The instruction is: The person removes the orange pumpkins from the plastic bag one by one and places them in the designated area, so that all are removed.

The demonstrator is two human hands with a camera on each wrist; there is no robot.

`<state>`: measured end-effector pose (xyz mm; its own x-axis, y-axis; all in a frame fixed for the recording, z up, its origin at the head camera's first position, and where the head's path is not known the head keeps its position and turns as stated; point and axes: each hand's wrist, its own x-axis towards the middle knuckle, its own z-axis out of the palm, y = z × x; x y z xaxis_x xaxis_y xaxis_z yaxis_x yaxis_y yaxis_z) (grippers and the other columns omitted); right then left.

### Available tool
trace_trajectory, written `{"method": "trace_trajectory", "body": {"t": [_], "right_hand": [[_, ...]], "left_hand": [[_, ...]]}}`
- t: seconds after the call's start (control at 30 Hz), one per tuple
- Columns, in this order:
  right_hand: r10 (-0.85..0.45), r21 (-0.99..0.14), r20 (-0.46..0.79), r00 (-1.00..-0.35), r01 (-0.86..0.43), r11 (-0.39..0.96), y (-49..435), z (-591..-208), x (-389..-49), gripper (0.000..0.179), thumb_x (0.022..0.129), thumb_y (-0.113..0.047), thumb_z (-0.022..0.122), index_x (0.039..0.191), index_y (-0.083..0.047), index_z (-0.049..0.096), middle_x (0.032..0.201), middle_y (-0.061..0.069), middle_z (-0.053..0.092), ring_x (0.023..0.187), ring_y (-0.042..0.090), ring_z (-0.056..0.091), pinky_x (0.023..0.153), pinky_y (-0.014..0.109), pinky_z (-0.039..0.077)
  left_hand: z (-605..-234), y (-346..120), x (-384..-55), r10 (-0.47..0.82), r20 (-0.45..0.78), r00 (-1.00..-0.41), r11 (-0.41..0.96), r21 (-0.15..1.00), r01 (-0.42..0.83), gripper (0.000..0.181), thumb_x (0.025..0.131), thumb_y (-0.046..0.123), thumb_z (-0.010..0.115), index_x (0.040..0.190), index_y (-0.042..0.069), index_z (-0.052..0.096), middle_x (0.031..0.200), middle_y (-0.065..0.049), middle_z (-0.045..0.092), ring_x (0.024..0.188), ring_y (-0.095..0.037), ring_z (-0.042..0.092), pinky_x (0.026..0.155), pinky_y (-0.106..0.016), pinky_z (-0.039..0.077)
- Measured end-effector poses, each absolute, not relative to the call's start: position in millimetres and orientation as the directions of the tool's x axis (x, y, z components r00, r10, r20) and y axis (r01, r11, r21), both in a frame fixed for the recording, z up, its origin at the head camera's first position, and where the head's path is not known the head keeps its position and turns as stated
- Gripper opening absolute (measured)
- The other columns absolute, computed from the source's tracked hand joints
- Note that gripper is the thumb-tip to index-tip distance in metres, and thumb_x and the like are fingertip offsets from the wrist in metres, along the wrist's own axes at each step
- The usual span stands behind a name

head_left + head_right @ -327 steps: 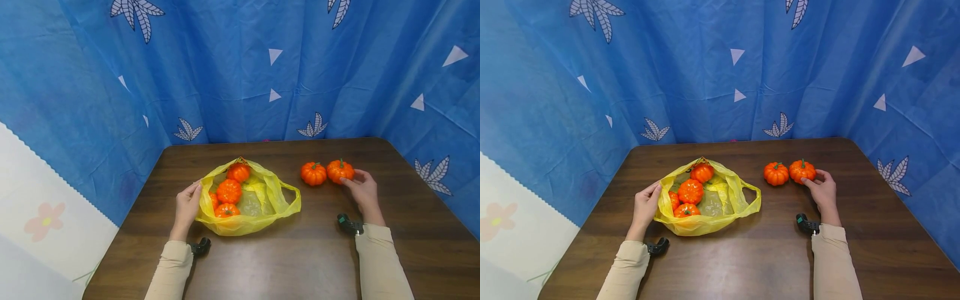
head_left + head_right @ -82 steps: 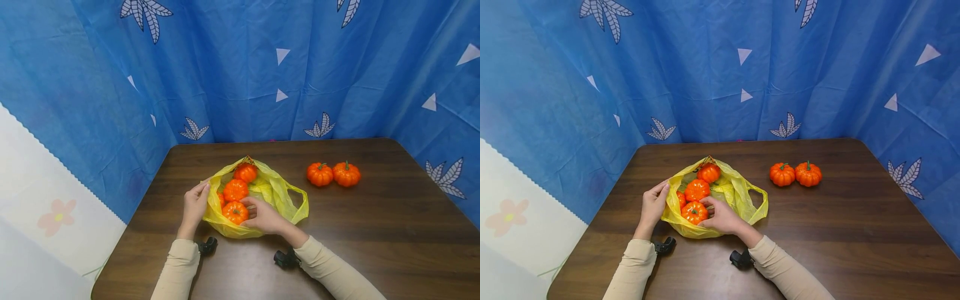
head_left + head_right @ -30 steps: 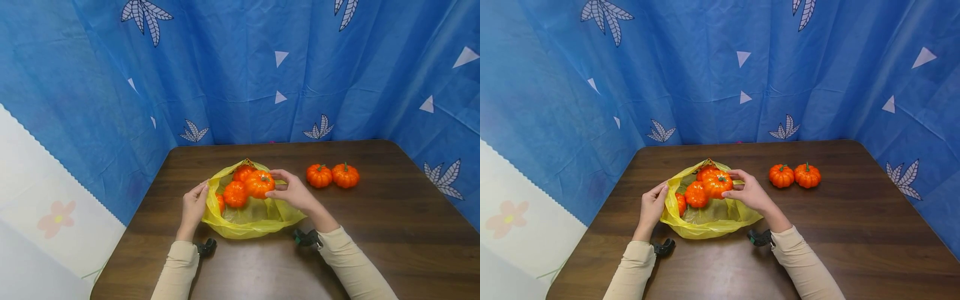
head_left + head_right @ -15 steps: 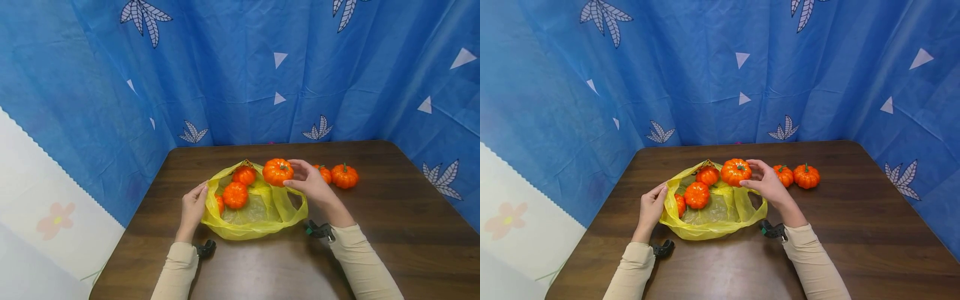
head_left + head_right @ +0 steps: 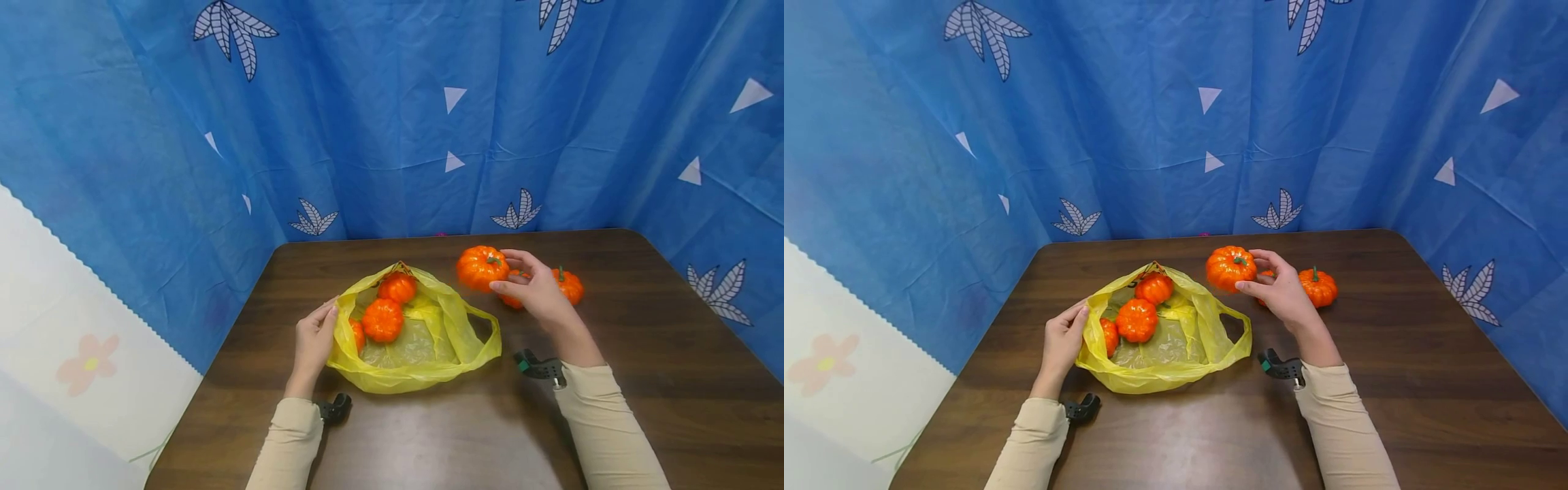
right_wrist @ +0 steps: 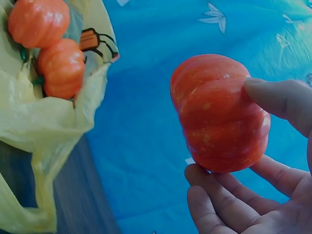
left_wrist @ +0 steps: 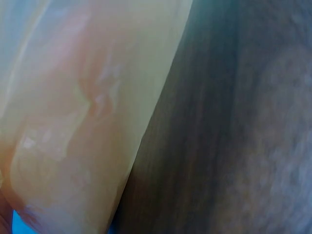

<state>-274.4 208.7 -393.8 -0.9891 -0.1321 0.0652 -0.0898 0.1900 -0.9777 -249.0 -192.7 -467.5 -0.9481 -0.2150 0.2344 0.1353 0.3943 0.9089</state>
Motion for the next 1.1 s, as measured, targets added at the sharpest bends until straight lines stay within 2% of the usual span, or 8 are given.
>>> {"method": "trace_trajectory", "body": {"t": [0.1,0.2,0.33,0.47,0.67,0.73,0.97,1.1], "right_hand": [[-0.102,-0.978,0.072,-0.992,-0.090,0.186,214.9,-392.4,-274.2,0.071,0.093,-0.021,0.073,0.152,-0.010,0.036,0.152,0.020,0.038,0.131,0.037,0.052,0.084,0.011,0.054],[-0.075,-0.980,0.080,-0.994,-0.092,0.179,221.3,-392.4,-274.7,0.070,0.093,-0.021,0.073,0.151,-0.009,0.036,0.150,0.020,0.039,0.118,0.018,0.060,0.085,0.012,0.055],[-0.036,-0.977,0.080,-0.996,-0.086,0.194,230.5,-393.4,-275.7,0.072,0.093,-0.025,0.073,0.152,-0.010,0.036,0.151,0.020,0.038,0.106,0.001,0.059,0.084,0.011,0.055],[0.007,-0.975,0.069,-0.998,-0.066,0.213,240.4,-394.7,-276.7,0.072,0.093,-0.029,0.072,0.153,-0.014,0.036,0.151,0.018,0.038,0.110,0.005,0.057,0.085,0.012,0.055],[0.073,-0.973,0.070,-0.995,-0.052,0.223,256.0,-398.3,-278.6,0.071,0.094,-0.033,0.071,0.153,-0.016,0.035,0.153,0.019,0.036,0.132,0.030,0.049,0.085,0.010,0.054],[0.096,-0.972,0.068,-0.993,-0.044,0.229,260.8,-399.1,-279.1,0.072,0.094,-0.035,0.070,0.154,-0.016,0.035,0.154,0.019,0.035,0.135,0.033,0.047,0.085,0.010,0.054],[0.189,-0.979,0.049,-0.981,-0.010,0.203,275.7,-403.9,-280.5,0.076,0.091,-0.039,0.072,0.155,-0.020,0.035,0.153,0.017,0.035,0.114,0.008,0.054,0.082,0.007,0.053],[0.240,-0.991,0.033,-0.970,-0.001,0.131,283.7,-408.1,-281.0,0.078,0.089,-0.037,0.075,0.154,-0.021,0.036,0.147,0.013,0.038,0.107,0.004,0.054,0.078,0.005,0.052]], "left_hand": [[-466.8,-192.5,-248.6,-0.216,0.241,-0.946,0.393,0.908,0.141,0.032,0.103,0.025,0.057,0.127,0.007,0.069,0.137,-0.007,0.065,0.138,-0.026,0.052,0.113,-0.042,0.043],[-466.6,-192.4,-248.4,-0.216,0.246,-0.945,0.395,0.907,0.146,0.032,0.103,0.024,0.057,0.127,0.007,0.070,0.137,-0.008,0.065,0.137,-0.026,0.053,0.112,-0.042,0.044],[-467.4,-192.8,-248.7,-0.214,0.254,-0.943,0.400,0.904,0.152,0.032,0.103,0.024,0.057,0.126,0.006,0.070,0.137,-0.008,0.065,0.137,-0.026,0.053,0.112,-0.041,0.044],[-468.0,-192.9,-248.5,-0.214,0.250,-0.944,0.396,0.906,0.150,0.032,0.103,0.024,0.057,0.126,0.006,0.070,0.137,-0.008,0.065,0.137,-0.026,0.053,0.111,-0.040,0.045],[-468.3,-193.6,-247.7,-0.212,0.232,-0.949,0.388,0.912,0.137,0.033,0.103,0.026,0.057,0.126,0.007,0.070,0.138,-0.006,0.064,0.138,-0.025,0.051,0.112,-0.040,0.044],[-468.2,-193.7,-247.7,-0.211,0.231,-0.950,0.386,0.912,0.137,0.033,0.103,0.026,0.057,0.126,0.007,0.070,0.138,-0.006,0.064,0.139,-0.025,0.051,0.111,-0.040,0.044],[-468.1,-193.5,-248.3,-0.212,0.236,-0.948,0.388,0.911,0.140,0.033,0.103,0.026,0.057,0.126,0.007,0.070,0.138,-0.006,0.064,0.138,-0.025,0.052,0.110,-0.039,0.045],[-468.1,-193.1,-248.1,-0.212,0.235,-0.948,0.386,0.912,0.140,0.033,0.103,0.027,0.057,0.126,0.007,0.070,0.138,-0.006,0.064,0.137,-0.025,0.053,0.109,-0.039,0.046]]}}
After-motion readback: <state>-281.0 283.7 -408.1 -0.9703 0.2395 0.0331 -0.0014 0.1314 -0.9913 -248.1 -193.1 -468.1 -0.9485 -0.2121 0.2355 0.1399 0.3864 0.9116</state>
